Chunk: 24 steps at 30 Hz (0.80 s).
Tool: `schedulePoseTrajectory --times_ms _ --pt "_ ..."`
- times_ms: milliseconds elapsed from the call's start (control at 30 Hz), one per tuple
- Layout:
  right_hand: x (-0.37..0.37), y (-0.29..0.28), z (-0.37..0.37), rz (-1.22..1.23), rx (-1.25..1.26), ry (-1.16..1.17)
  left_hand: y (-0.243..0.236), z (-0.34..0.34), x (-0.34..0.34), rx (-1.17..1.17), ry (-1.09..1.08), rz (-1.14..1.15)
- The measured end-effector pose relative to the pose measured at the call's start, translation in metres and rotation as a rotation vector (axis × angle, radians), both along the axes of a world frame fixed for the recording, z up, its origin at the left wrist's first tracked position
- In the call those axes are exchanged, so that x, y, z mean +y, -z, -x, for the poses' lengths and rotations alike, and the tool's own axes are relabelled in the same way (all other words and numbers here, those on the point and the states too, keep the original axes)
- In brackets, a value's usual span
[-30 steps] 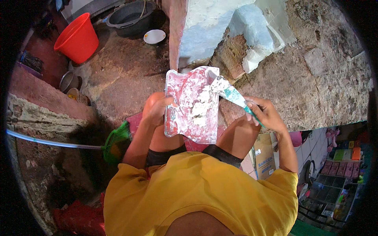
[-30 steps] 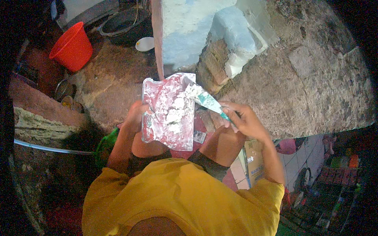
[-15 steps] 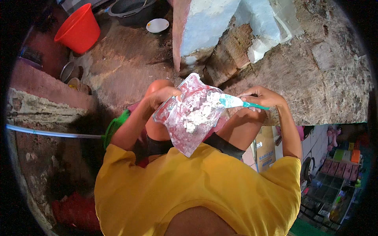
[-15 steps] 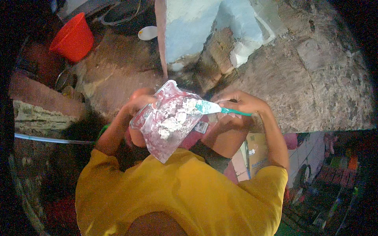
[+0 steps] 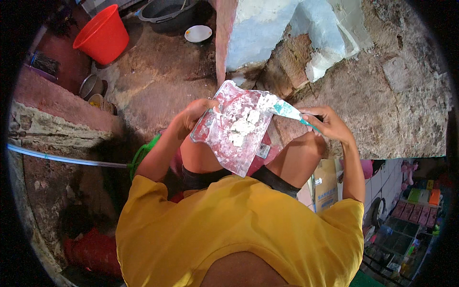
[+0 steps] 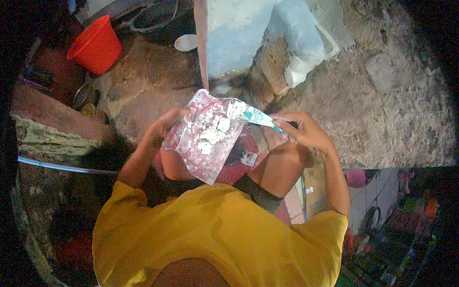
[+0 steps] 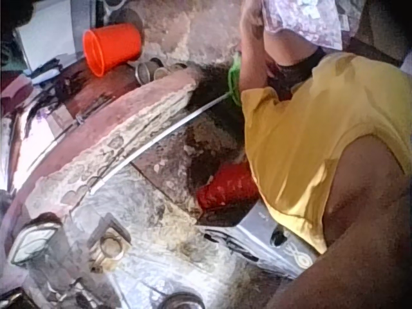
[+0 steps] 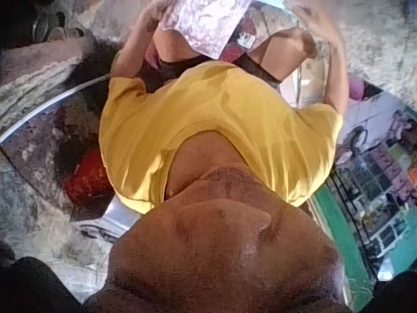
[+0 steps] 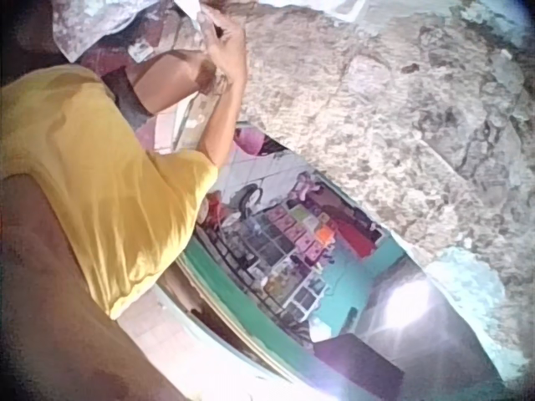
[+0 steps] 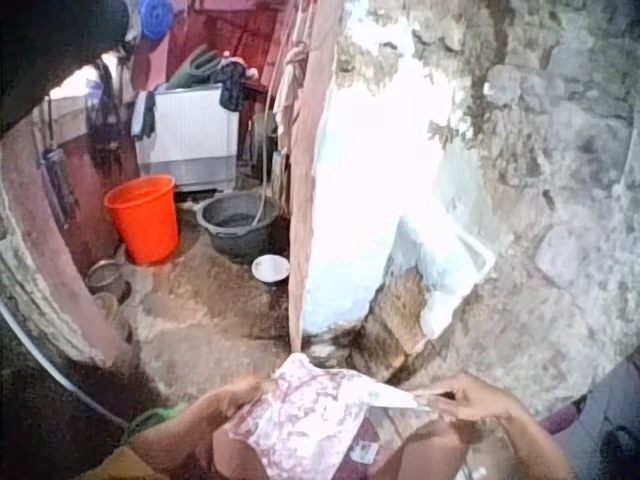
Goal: The person uses a putty knife to apply white patching compound from a tray onto a damaged wall surface.
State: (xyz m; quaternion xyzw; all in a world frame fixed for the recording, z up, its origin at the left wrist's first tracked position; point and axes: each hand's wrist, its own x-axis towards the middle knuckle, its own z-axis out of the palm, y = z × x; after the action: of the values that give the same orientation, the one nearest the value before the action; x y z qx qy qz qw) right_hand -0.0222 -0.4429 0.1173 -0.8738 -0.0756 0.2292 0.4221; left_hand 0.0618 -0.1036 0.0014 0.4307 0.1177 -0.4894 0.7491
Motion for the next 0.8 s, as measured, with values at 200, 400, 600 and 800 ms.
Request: schedulePoseTrajectory --times_ms 200,400,600,800 --pt "0.005 -0.007 0.011 0.054 -0.121 -0.006 0.004 -0.004 -0.003 -0.054 0.039 0.000" --pt "0.003 -0.009 0.014 0.102 -0.208 -0.009 -0.006 -0.002 -0.004 -0.071 0.053 0.031" --pt "0.012 -0.012 0.011 0.152 -0.377 -0.128 -0.006 -0.003 -0.001 -0.087 0.053 0.004" --pt "0.015 -0.018 0.011 0.286 -0.357 -0.262 -0.022 0.008 -0.007 -0.166 0.082 -0.083"
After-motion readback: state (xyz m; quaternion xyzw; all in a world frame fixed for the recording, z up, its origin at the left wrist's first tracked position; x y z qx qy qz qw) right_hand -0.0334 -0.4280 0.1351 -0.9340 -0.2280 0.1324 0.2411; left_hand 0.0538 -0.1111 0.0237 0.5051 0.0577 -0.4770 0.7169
